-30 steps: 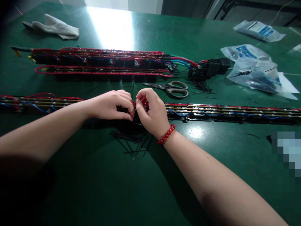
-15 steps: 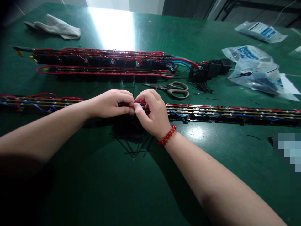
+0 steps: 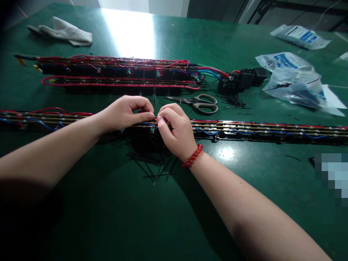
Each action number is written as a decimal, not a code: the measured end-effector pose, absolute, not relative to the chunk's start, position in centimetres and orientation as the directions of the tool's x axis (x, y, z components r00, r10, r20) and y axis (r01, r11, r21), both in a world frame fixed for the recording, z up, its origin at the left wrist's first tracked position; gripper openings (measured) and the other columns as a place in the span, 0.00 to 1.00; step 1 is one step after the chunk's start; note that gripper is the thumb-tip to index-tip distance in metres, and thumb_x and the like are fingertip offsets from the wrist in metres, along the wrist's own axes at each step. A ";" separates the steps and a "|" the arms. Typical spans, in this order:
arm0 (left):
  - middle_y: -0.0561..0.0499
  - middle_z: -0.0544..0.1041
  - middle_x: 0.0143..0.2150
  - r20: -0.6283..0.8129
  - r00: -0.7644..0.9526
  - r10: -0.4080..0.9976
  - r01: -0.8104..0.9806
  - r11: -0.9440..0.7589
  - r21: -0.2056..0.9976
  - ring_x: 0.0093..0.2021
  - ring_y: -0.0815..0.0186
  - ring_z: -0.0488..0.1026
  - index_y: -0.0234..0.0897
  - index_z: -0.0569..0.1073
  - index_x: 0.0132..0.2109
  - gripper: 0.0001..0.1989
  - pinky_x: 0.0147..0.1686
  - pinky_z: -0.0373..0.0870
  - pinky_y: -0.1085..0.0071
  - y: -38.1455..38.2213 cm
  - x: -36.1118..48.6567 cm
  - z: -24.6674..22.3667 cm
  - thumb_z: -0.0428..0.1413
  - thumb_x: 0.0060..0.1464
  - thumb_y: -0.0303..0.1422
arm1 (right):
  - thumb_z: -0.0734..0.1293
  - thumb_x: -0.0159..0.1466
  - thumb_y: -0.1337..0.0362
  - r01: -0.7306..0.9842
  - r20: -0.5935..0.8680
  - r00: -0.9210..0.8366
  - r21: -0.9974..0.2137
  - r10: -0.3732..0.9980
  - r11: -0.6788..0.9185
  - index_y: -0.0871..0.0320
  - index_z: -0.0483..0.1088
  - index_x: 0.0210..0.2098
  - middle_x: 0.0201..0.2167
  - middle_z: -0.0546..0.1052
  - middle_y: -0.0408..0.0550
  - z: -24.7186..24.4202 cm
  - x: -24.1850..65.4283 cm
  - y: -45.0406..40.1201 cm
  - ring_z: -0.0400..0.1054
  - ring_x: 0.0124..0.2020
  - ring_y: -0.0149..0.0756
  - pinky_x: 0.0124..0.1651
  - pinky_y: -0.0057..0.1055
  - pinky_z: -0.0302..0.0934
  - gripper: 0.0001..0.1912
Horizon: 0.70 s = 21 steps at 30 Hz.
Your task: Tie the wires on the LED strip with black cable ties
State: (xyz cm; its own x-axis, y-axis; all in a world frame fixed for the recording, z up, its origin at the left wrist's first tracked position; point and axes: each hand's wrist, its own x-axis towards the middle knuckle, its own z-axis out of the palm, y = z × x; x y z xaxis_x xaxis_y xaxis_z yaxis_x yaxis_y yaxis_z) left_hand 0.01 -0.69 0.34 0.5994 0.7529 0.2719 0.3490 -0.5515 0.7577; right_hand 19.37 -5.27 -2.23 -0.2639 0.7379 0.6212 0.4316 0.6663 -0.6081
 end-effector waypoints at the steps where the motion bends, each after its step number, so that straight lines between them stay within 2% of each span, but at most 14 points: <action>1: 0.53 0.72 0.28 0.268 0.600 0.754 0.337 -0.542 0.770 0.30 0.72 0.66 0.34 0.75 0.33 0.09 0.30 0.64 0.74 -0.7 0.0 0.4 0.57 0.57 0.36 | 0.61 0.66 0.68 0.436 0.628 -0.244 -0.610 0.739 0.662 0.55 0.67 0.30 0.35 0.73 0.46 -2.3 19.3 -5.2 0.68 0.39 0.36 0.43 0.37 0.63 0.09; 9: 0.53 0.71 0.29 0.284 0.579 0.764 0.214 -0.479 0.852 0.29 0.74 0.65 0.34 0.73 0.34 0.07 0.29 0.64 0.76 -0.7 -0.3 0.6 0.56 0.57 0.33 | 0.61 0.67 0.69 0.469 0.649 -0.164 -0.611 0.743 0.638 0.55 0.67 0.29 0.33 0.72 0.45 -2.3 19.3 -5.2 0.68 0.38 0.35 0.43 0.37 0.62 0.10; 21: 0.54 0.72 0.29 0.299 0.543 0.785 0.167 -0.450 0.877 0.29 0.74 0.68 0.34 0.72 0.36 0.03 0.29 0.66 0.77 -0.6 0.0 0.5 0.57 0.55 0.30 | 0.63 0.66 0.66 0.493 0.592 -0.285 -0.584 0.754 0.645 0.55 0.68 0.29 0.35 0.73 0.48 -2.4 19.1 -5.2 0.70 0.41 0.38 0.45 0.38 0.65 0.08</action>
